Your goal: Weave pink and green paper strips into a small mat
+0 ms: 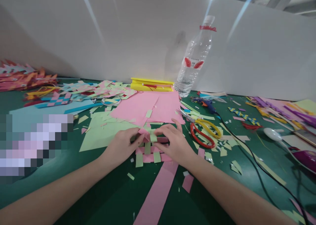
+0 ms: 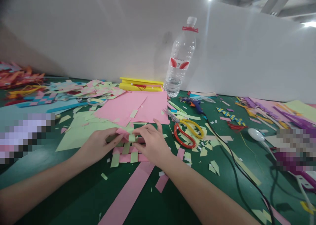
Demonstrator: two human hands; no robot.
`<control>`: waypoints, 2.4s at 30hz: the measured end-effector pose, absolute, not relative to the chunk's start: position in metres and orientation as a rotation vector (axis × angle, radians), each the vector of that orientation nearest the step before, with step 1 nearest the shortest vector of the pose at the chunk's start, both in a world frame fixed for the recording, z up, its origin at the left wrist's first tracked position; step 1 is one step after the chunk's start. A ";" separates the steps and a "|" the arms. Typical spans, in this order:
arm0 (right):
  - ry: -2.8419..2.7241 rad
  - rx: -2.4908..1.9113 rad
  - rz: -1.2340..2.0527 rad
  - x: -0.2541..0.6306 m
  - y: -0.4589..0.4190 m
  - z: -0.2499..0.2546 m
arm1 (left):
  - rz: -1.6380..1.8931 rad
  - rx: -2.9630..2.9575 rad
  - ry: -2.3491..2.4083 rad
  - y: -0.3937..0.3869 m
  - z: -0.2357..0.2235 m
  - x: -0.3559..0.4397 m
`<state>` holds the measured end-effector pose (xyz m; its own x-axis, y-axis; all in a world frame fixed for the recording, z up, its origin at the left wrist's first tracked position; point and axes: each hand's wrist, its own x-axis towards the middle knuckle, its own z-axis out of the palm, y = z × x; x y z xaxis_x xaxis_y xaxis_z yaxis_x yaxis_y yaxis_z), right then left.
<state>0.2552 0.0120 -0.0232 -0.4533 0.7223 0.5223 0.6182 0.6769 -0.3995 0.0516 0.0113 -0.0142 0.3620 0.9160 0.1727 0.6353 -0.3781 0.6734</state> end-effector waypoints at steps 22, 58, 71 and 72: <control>-2.081 -0.927 -0.067 0.255 0.004 -0.013 | 0.733 2.263 1.215 0.009 -0.022 0.047; -2.611 -0.691 0.100 0.281 0.020 -0.010 | 0.355 2.789 1.163 0.001 -0.010 0.032; -2.605 -0.678 0.117 0.281 0.021 -0.010 | 0.381 2.843 1.119 0.002 -0.013 0.032; -2.601 -0.675 0.115 0.281 0.021 -0.010 | 0.393 2.844 1.108 0.002 -0.014 0.031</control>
